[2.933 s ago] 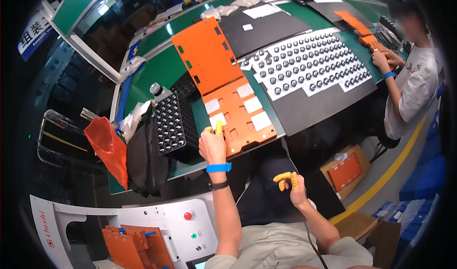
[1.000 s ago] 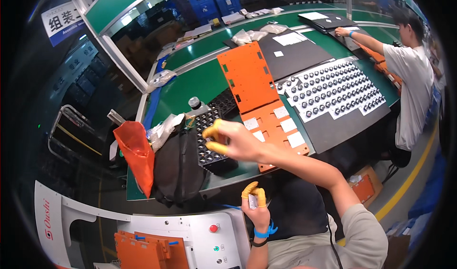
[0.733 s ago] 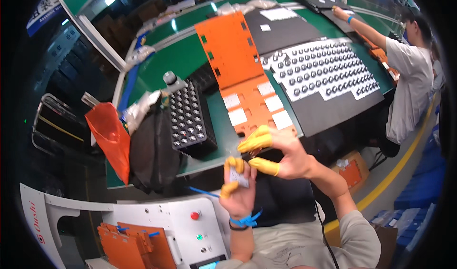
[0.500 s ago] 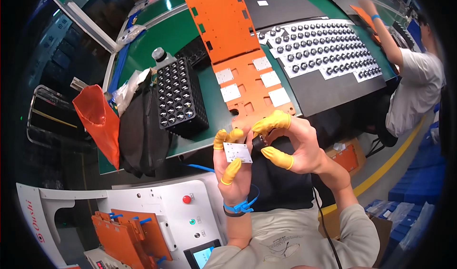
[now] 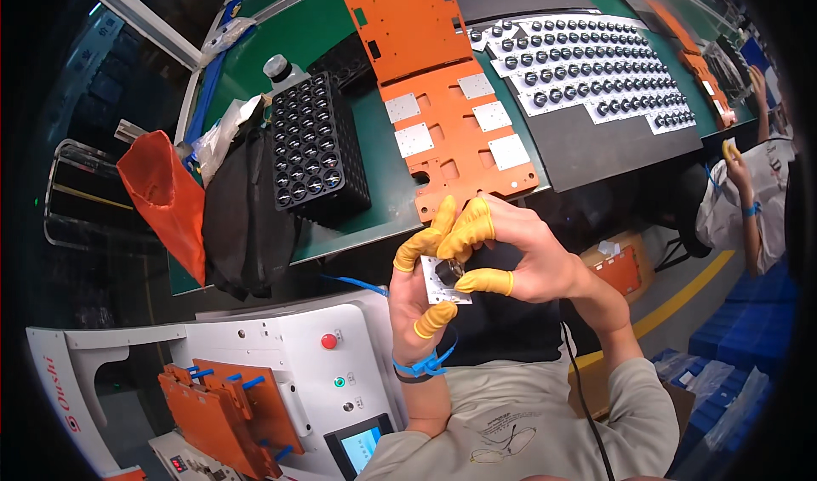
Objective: The person places small cylindrical components into slots on an orange plastic tray. They then move the tray to a machine labeled 'Oushi' and press a button to process it. The person repeats this process, handling the components and the tray with yellow finger cots.
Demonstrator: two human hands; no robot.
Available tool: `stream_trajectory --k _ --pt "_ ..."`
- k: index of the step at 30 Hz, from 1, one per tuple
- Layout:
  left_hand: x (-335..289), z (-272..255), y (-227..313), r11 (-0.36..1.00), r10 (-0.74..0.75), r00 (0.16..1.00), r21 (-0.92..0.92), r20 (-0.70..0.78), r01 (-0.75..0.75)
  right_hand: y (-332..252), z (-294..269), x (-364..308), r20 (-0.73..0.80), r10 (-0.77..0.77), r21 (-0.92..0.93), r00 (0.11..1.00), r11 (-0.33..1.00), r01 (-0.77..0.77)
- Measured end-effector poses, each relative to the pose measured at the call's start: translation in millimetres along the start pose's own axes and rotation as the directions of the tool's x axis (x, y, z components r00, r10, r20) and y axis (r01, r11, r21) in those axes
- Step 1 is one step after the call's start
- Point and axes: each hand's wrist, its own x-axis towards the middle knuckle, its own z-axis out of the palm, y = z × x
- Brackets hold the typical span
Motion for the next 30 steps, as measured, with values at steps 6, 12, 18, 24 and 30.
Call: stream_trajectory --k 6,12,18,24,30 --pt "2 4 2 0.994 -0.069 0.997 0.081 -0.026 0.071 11 -3 2 0.037 -0.103 -0.089 0.994 0.990 0.106" --pt "1 -11 1 0.979 -0.166 0.985 0.112 -0.053 0.171 22 5 -2 -0.005 0.008 -0.130 1.000 0.991 -0.009" --pt "2 -11 -7 0.975 -0.199 0.969 -0.129 -0.143 0.182 22 11 -4 -0.008 -0.098 -0.434 0.995 0.897 0.085" --pt "3 0 -10 0.963 -0.268 0.948 -0.019 -0.172 0.269 43 19 -16 -0.154 -0.318 -0.733 0.936 0.672 0.108" --pt "7 -16 -9 0.921 -0.033 0.977 0.373 -0.209 0.110 34 5 -20 -0.142 -0.220 -0.577 0.965 0.810 0.100"
